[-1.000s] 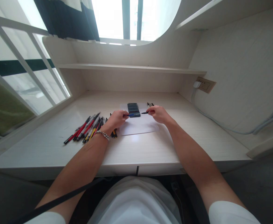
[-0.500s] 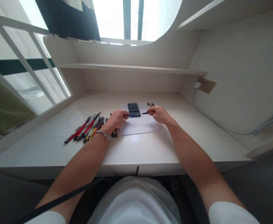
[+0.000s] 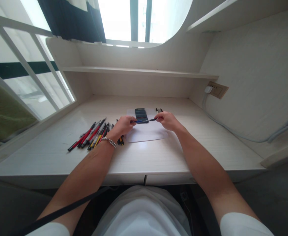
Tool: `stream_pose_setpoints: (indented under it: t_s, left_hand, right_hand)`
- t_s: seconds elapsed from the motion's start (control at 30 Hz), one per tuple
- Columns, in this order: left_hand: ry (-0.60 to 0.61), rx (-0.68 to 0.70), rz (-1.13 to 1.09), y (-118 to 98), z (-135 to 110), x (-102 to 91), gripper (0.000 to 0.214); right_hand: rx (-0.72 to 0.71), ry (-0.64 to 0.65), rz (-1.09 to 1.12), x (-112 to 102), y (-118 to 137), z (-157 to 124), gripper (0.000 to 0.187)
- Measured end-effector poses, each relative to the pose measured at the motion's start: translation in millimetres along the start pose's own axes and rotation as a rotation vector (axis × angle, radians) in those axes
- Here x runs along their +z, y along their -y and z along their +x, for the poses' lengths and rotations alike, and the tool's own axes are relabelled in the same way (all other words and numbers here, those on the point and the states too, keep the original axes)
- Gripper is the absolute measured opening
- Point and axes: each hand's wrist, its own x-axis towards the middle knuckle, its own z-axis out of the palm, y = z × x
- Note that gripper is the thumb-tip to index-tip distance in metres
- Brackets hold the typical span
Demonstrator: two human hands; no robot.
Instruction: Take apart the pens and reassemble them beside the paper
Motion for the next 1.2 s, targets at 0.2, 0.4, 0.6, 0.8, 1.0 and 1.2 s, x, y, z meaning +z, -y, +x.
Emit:
stream_pose_setpoints:
  t_s: [0.2, 0.4, 0.6, 0.8, 1.0, 1.2]
  left_hand:
    - [0.016, 0.023, -0.022, -5.4, -1.2, 2.5, 0.03]
    - [0.13, 0.054, -0.133, -7.2, -2.1, 5.2, 0.032]
    - [0.143, 0.05, -0.195, -7.5, -1.9, 4.5, 0.03]
    - [0.002, 0.052, -0.099, -5.1, -2.6, -0.5, 0.023]
    - [0.032, 0.038, -0.119, -3.3, -3.8, -3.1, 0.022]
    - [0.074, 0.017, -0.064, -5.3, -3.4, -5.5, 0.025]
  right_hand:
    - [-0.035, 0.015, 0.041, 8.9, 11.7, -2.5, 0.018]
    - [-0.12, -0.024, 0.023, 15.7, 24.1, -6.0, 0.019]
    - [-0.139, -0.065, 0.082, 20.5, 21.7, -4.3, 0.018]
    - [-0.011, 0.152, 0.249, 31.7, 24.6, -2.5, 0.02]
    - [0.033, 0.234, 0.307, 40.4, 29.9, -5.1, 0.024]
    - [-0.045, 0.142, 0.233, 39.6, 29.9, -5.2, 0.024]
